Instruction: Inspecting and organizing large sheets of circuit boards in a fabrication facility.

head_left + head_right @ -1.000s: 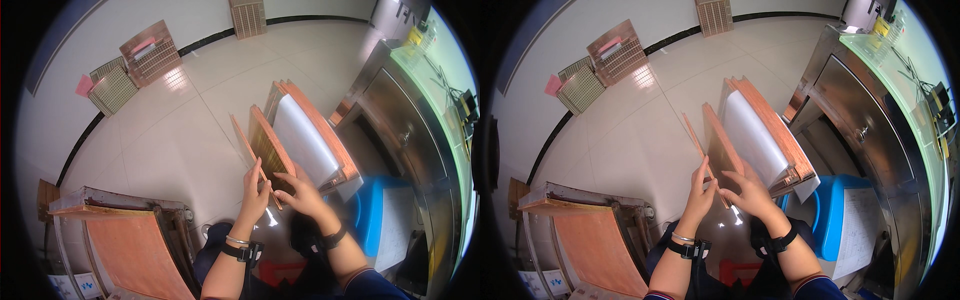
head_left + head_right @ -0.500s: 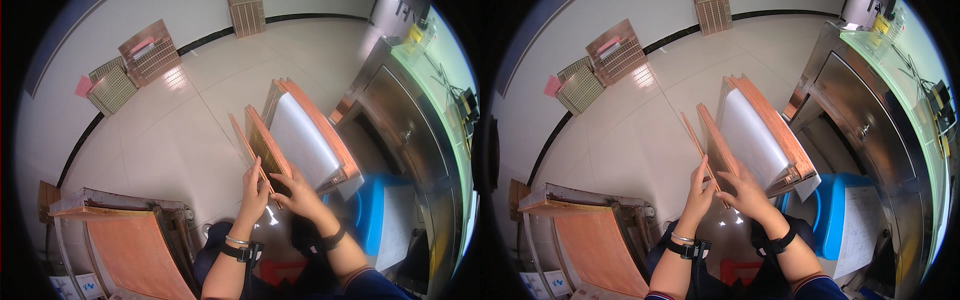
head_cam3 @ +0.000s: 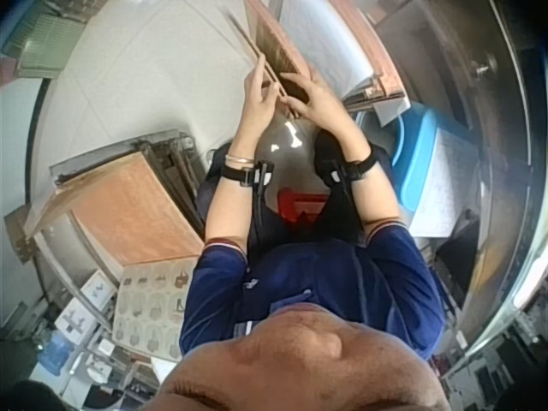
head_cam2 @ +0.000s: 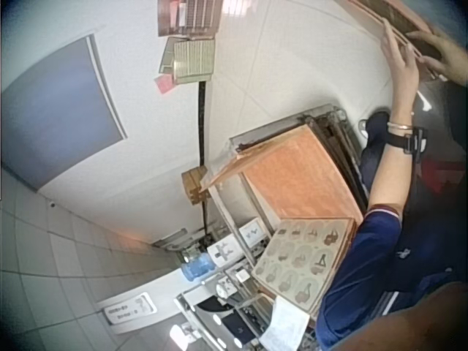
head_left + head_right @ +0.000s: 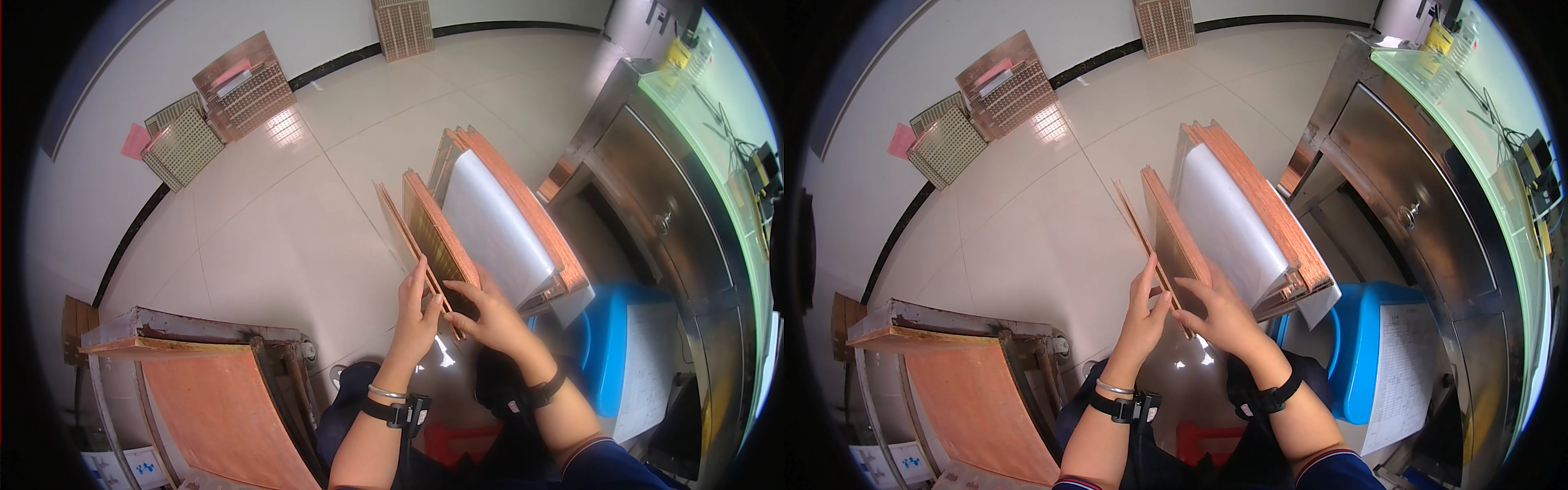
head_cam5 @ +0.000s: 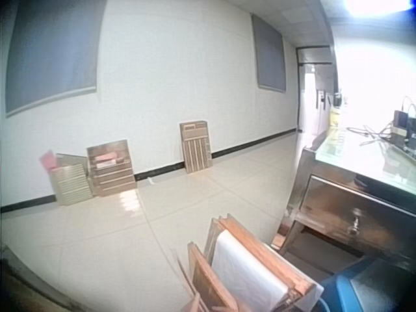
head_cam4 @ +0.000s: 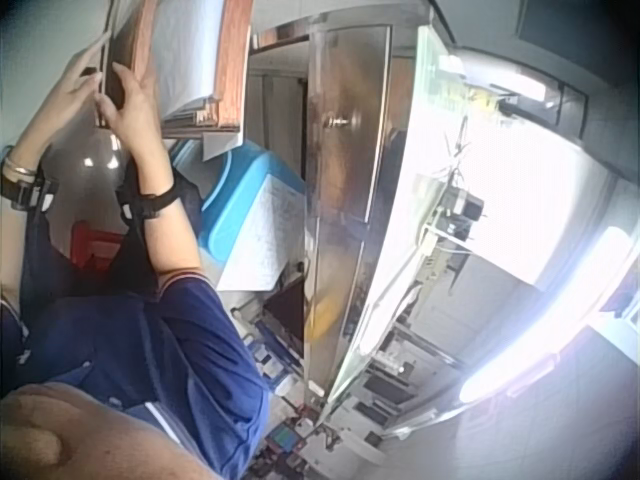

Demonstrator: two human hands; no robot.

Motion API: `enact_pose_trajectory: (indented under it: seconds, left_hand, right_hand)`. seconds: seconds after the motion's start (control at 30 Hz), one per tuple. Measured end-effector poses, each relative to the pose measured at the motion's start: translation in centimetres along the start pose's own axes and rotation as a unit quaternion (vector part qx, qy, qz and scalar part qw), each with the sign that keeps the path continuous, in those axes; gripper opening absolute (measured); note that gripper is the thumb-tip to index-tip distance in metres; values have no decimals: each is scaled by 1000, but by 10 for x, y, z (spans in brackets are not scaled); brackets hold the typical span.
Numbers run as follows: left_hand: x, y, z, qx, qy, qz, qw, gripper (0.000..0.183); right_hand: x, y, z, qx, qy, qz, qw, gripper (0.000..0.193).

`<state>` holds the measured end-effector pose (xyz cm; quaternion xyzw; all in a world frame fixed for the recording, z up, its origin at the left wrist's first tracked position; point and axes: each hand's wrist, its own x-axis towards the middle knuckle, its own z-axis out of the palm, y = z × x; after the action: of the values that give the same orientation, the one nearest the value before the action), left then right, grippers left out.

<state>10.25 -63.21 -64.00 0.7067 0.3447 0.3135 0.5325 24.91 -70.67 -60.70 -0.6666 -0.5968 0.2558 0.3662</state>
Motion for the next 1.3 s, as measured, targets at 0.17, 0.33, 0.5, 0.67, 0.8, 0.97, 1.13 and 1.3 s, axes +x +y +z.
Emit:
enact_pose_trajectory:
  seconds: [0.17,0.33,0.5,0.67,0.8,0.97,1.13,1.3]
  left_hand:
    - [0,0,2,-3,0,1,1000,58]
    - [-2,0,0,-7,0,-2,1000,58]
    - [-3,1,1,-15,1,1,1000,58]
    - [-2,-9,4,-46,4,-35,998,59]
    - [-4,-2,0,-103,6,-84,991,61]
    - [-3,8,5,-102,-7,-110,989,61]
    - [-4,14,11,-107,-17,-127,986,57]
    - [-2,-3,16,-128,-13,-95,987,56]
  right_hand:
    - [0,2,-1,5,-2,4,1000,51]
    - [-1,-1,0,11,-7,6,1000,52]
    - [-4,-3,-2,31,0,14,999,57]
    - [0,16,9,53,22,-50,997,68]
    - [4,25,30,45,93,-105,989,64]
    - [-1,18,35,34,77,0,996,60]
    - [-5,16,35,41,54,22,997,57]
    - [-6,8,42,66,28,29,997,48]
